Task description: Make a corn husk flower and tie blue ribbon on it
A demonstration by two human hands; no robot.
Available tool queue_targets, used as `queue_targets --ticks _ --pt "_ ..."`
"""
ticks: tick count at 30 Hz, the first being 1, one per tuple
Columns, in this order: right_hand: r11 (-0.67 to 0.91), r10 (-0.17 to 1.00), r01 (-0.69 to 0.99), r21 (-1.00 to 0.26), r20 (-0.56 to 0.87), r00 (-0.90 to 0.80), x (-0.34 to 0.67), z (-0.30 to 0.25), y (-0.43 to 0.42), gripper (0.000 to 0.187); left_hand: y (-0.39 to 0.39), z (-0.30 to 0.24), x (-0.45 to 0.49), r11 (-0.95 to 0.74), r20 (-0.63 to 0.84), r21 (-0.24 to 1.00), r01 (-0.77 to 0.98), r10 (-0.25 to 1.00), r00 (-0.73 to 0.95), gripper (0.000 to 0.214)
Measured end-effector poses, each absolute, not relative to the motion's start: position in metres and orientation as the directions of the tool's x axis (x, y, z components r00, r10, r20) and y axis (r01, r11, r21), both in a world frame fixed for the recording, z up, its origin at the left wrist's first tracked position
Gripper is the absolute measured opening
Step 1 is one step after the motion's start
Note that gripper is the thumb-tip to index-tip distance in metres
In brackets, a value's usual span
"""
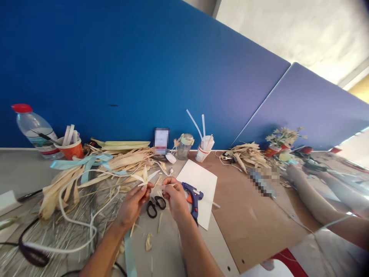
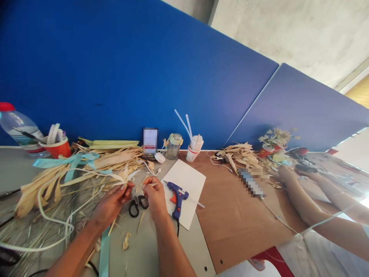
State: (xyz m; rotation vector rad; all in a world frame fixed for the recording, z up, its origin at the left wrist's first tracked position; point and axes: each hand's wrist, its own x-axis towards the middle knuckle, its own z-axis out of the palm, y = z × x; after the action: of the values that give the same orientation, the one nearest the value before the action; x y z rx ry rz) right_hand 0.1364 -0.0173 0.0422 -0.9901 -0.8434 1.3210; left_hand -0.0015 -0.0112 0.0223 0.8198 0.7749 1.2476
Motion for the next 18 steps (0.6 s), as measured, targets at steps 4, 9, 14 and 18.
queue_targets --ticks 4,9,14,18 --pt "0.014 0.996 -0.302 -0.953 -0.015 0.093 0.141 0.042 -0.019 0.023 -0.011 0.022 -0.003 0.176 -0.073 0.856 -0.487 0.972 0.222 0.027" --pt "0.008 1.000 -0.264 -0.965 0.004 0.016 0.144 0.049 -0.022 0.031 -0.014 0.026 -0.002 0.259 -0.092 0.793 -0.552 0.946 0.311 0.016" --pt "-0.046 0.998 -0.265 -0.963 -0.034 -0.051 0.140 0.052 -0.023 0.046 -0.018 0.031 0.001 0.319 -0.125 0.818 -0.479 0.911 0.393 0.028" --pt "-0.037 0.998 -0.222 -0.974 -0.023 -0.065 0.137 0.050 -0.023 0.055 -0.018 0.027 0.003 0.281 -0.120 0.865 -0.416 0.920 0.373 0.025"
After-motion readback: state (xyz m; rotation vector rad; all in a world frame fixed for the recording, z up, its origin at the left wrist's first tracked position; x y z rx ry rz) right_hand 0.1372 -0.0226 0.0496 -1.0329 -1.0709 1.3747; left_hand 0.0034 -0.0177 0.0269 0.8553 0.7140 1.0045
